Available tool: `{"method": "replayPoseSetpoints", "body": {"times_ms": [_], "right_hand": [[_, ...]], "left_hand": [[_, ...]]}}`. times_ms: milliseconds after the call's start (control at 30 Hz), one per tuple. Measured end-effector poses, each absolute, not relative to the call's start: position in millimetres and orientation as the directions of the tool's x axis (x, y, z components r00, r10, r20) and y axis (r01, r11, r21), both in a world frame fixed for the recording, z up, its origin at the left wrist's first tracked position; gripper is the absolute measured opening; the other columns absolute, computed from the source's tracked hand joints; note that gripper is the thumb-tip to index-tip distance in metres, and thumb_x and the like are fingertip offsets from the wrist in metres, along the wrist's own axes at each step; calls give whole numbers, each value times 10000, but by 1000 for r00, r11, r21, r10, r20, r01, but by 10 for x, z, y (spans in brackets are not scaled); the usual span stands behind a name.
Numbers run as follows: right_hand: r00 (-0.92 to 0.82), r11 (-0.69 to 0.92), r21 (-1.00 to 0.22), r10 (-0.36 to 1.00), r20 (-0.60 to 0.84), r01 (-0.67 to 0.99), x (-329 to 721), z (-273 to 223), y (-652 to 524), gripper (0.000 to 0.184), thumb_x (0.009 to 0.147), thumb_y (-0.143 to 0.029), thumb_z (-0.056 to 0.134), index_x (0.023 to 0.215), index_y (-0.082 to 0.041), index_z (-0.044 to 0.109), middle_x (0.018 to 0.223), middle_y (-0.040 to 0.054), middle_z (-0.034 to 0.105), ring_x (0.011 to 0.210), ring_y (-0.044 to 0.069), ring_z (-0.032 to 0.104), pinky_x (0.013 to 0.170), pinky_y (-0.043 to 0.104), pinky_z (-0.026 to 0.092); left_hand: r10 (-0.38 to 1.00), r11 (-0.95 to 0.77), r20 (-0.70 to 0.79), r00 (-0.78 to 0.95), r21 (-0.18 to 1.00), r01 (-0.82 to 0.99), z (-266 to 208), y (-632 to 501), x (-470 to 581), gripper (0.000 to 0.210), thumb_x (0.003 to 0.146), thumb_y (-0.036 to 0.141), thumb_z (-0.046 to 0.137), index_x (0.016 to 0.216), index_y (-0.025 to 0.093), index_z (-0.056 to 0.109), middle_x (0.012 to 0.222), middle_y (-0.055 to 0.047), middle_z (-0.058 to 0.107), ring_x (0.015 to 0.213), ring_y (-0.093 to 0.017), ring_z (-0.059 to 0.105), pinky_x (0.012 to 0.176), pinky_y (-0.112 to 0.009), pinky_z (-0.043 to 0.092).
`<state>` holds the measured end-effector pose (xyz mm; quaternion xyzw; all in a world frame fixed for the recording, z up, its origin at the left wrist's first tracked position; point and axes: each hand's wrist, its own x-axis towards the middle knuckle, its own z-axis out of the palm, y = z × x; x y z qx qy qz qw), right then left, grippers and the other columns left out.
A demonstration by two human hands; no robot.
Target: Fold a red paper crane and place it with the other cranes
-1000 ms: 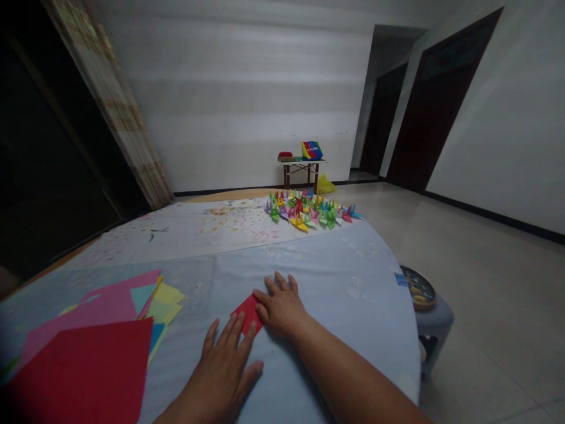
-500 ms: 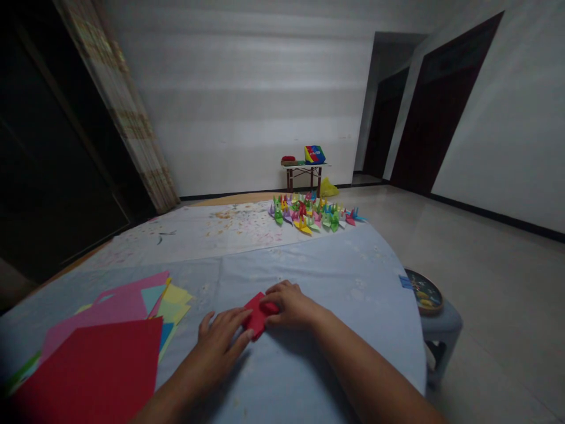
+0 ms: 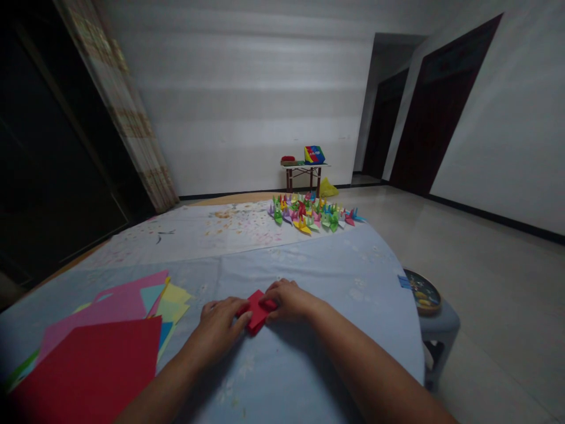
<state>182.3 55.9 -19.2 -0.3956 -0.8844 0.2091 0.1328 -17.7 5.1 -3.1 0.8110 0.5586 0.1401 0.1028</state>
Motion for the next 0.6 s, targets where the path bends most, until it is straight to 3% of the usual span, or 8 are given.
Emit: {"method": "replayPoseSetpoints", "body": {"times_ms": [200, 433, 600], "right_hand": [[-657, 620, -531, 739, 147, 578, 1866, -304, 627, 391, 683, -434, 678, 1035, -265, 653, 1054, 32, 607, 980, 213, 524, 869, 304, 370], [-692, 666, -534, 696, 191, 521, 1922, -279, 581, 293, 739, -186, 596, 1021, -232, 657, 1102, 57, 594, 1001, 187, 521, 895, 305, 368], [-687, 672, -507, 700, 195, 541, 1937, -218, 506, 248, 763, -209, 595, 994, -259, 671, 1101, 53, 590, 1035, 192, 493, 915, 338, 352]], "left_hand": [[928, -370, 182, 324, 367, 853, -204, 106, -171, 263, 856, 288, 410, 1017, 250, 614, 1027, -42, 627, 992, -201, 538, 897, -394, 298], [908, -409, 264, 325, 386, 827, -370, 109, -216, 248, 830, 264, 473, 1032, 265, 616, 1055, -31, 602, 1028, -204, 510, 931, -414, 287], [899, -431, 270, 345, 403, 808, -386, 108, -213, 246, 820, 283, 498, 1034, 273, 617, 1048, -28, 588, 1025, -208, 500, 937, -426, 286]]}}
